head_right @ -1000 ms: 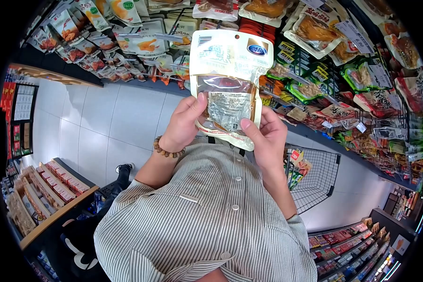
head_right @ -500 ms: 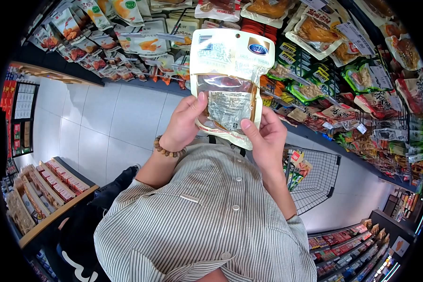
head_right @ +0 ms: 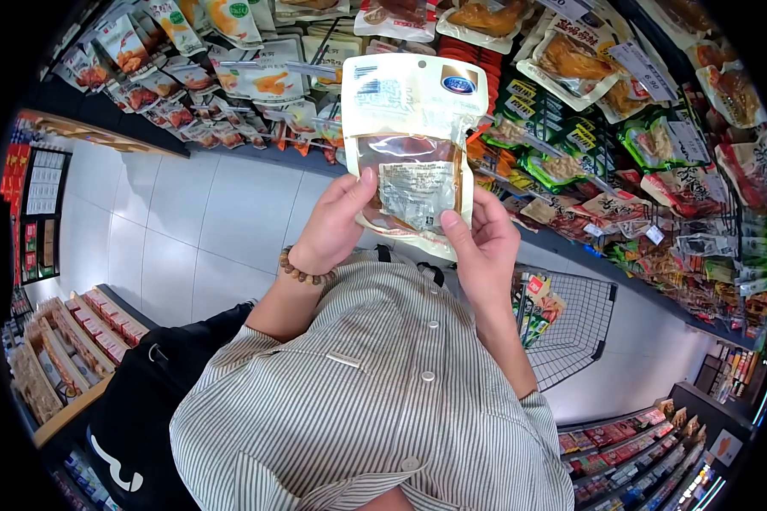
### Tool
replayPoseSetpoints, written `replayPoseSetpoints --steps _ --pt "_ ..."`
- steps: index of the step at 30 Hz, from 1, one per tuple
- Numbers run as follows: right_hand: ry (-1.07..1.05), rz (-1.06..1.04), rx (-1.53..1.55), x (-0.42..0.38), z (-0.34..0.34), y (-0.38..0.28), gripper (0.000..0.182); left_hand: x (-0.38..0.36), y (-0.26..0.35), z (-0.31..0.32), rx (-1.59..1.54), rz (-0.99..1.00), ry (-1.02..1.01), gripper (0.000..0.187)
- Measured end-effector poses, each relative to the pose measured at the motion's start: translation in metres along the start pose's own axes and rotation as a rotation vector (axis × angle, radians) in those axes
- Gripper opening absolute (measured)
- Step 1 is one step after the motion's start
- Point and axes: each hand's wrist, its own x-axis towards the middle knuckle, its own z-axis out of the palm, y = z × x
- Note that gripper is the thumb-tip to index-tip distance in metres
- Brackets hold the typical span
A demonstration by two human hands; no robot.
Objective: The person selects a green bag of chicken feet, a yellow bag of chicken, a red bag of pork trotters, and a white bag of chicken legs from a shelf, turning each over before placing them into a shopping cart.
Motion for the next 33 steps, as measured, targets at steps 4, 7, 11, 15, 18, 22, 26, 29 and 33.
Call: replayPoseSetpoints --steps 4,7,11,15,18,22,26,29,33 --pt "0.004 0.013 -0.025 0.001 -0.001 -0.001 0.038 0.001 -0.001 -0.006 0.027 0.004 -0.038 0.043" --pt "0.011 -0.01 -0.006 0.002 -0.001 0.001 0.039 0.001 -0.001 -0.008 0.033 0.016 -0.035 0.044" --pt "0.071 -0.131 -0.095 0.004 0.0 0.006 0.045 0.002 -0.001 -0.009 0.018 0.035 -0.035 0.044" --pt "0.084 -0.445 -0.632 0.004 -0.004 0.001 0.057 0.0 0.003 -0.003 0.163 0.003 0.02 0.039" --pt "-0.161 -0.289 -0.382 0.003 0.002 0.01 0.068 -0.001 0.005 0.015 0.387 0.045 0.036 0.04" --pt "-0.195 -0.259 -0.248 0.004 -0.001 0.02 0.078 -0.004 0.003 0.015 0.719 0.237 -0.067 0.052" --pt "-0.102 -0.208 -0.216 0.004 0.004 0.019 0.065 -0.01 0.006 0.023 1.164 0.456 -0.103 0.056" --pt "-0.019 -0.108 -0.149 0.007 0.006 0.017 0.051 -0.014 0.005 0.03 1.407 0.437 -0.101 0.059" --pt "0.14 0.005 -0.057 0.011 -0.008 0.02 0.038 -0.007 0.003 0.02 1.294 0.483 -0.016 0.06"
